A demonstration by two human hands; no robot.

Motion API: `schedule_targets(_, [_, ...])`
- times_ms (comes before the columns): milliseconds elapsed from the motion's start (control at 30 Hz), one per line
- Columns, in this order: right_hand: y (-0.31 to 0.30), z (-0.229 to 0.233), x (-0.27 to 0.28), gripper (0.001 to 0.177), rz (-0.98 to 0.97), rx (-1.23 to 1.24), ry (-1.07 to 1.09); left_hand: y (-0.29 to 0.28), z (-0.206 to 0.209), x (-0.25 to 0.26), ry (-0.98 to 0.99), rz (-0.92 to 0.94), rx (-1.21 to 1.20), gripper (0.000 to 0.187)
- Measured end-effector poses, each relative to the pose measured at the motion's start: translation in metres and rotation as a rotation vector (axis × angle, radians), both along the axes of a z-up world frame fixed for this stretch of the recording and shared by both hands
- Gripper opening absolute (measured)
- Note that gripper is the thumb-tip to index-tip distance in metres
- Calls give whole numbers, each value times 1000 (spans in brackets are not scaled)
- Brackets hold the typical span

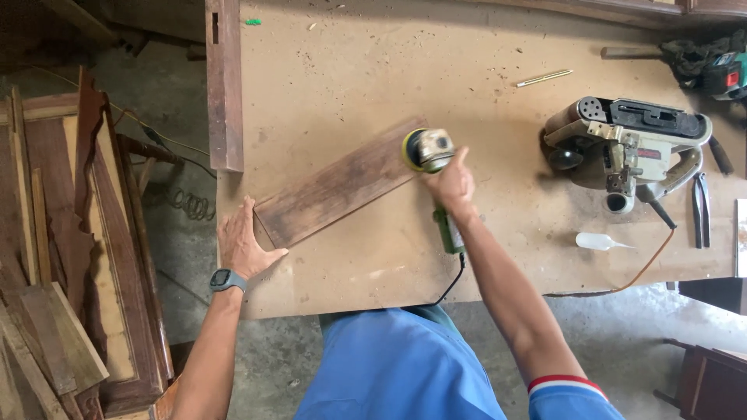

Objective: The person applies a liquid substance from a small bottle onto a wooden plank and rubs it in with their hand. They then use a handheld electric sander to smooth the surface of the plank, moving the tool back and forth across the wood.

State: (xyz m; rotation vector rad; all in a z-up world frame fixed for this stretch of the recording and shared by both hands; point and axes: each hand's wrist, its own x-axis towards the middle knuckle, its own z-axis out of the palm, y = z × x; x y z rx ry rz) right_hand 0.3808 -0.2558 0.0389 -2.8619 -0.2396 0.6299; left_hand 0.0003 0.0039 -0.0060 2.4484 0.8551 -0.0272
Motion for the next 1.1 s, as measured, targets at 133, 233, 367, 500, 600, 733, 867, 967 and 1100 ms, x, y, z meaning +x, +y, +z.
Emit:
schedule_targets(133, [-5,5,-4,105,-55,39,-41,-2,0,0,30,10,19,150])
schedule_targets(233, [21,34,-63,97,43,52,17,-3,0,-2,34,2,21,150])
schedule_targets(367, [60,42,-131,92,443,-22,195,-2,1,1,29,6,-16,151])
schedule_targets(500, [73,23,-153,71,607,116,238,-3,4,1,32,24,-50,152])
schedule_targets(600, [69,25,-143,70,597,117,237,-3,4,-1,28,29,-50,153])
schedule_targets(733, [63,35,-112,70,511,80,236,-3,0,0,43,31,-41,152])
schedule_targets(867, [43,32,-67,90,322,-14,158,-1,-1,0,46,22,-41,149])
schedule_targets(967, [26,35,-30,89,141,22,87,-1,-5,0,51,20,-32,148])
schedule_targets(1100, [6,20,16,83,-119,68,-43,-1,-2,1,75,-24,34,139])
